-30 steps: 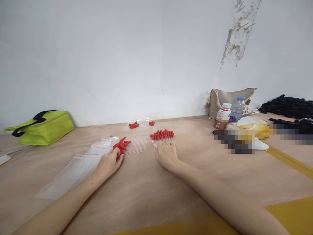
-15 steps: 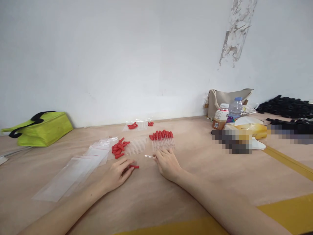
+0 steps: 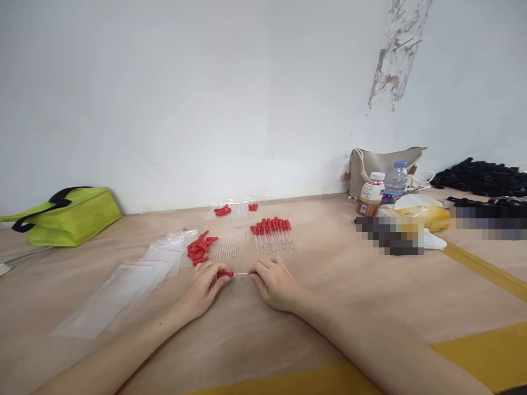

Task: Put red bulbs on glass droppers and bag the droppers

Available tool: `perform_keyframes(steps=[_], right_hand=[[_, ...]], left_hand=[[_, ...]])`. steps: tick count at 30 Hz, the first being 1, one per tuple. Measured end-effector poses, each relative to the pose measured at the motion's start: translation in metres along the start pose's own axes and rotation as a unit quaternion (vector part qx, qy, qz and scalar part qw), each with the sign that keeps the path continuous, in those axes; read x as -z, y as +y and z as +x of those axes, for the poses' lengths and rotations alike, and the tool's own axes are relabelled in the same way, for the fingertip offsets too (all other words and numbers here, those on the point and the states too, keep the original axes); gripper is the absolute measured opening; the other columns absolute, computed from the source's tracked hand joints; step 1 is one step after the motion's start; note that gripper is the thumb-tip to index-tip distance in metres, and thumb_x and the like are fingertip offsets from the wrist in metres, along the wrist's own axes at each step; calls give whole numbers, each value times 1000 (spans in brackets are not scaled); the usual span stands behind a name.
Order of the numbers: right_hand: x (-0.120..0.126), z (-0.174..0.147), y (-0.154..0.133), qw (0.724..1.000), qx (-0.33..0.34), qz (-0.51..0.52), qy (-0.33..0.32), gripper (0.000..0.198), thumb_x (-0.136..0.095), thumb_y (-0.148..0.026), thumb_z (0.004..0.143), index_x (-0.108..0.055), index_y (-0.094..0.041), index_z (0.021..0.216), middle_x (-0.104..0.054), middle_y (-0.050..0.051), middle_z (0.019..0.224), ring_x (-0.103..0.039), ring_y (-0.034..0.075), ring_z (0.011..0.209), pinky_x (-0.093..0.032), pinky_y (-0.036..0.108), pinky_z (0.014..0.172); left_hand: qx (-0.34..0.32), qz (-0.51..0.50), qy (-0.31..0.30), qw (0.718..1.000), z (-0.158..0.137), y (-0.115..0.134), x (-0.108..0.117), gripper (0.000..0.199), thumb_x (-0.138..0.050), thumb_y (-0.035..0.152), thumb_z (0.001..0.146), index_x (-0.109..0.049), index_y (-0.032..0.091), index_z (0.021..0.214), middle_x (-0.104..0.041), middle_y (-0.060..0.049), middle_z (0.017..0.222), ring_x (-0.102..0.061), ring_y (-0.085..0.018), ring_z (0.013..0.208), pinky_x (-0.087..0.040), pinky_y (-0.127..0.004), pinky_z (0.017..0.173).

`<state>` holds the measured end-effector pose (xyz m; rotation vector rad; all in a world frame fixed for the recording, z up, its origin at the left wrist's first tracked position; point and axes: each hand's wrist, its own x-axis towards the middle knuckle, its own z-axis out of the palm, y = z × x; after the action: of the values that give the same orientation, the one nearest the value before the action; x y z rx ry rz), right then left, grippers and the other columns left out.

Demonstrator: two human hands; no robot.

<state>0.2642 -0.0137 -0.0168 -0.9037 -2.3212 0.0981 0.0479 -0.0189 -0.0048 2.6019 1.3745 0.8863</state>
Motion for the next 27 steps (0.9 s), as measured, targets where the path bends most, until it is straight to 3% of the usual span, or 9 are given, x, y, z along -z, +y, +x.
perform_keyframes(steps=[7,16,22,27], right_hand=[[0,1,0,1000,4,4,-14,18,-33,-19,88,-51,-17,90,-59,4,84,-53,14,78,-31,28,72],[0,0,0,1000,-3,5,-10,17,-34,-19,88,-51,-17,89,-60,3,84,-53,12,75,-30,27,71],[-1,3,2,999,16,17,-29,19,-37,-18,87,-56,-19,90,-62,1,81,-52,11,69,-26,27,70],[-3,6,6,998,36,-38,-20,19,-41,-18,85,-59,-20,86,-62,1,77,-49,10,64,-22,28,69]], left_hand=[[-22,-107,-26,994,-2,3,1,17,-40,23,89,-53,21,100,-62,-2,92,-56,-16,84,-43,-28,75],[-18,-103,-14,994,-3,5,1,19,-39,28,90,-56,21,93,-63,-1,87,-58,-15,80,-44,-25,72],[-20,-125,-43,991,-4,7,2,20,-38,26,90,-57,20,88,-63,1,81,-58,-13,76,-43,-21,70],[-25,-112,-62,991,-4,7,1,21,-38,27,89,-58,20,85,-62,0,77,-57,-14,72,-43,-23,67]])
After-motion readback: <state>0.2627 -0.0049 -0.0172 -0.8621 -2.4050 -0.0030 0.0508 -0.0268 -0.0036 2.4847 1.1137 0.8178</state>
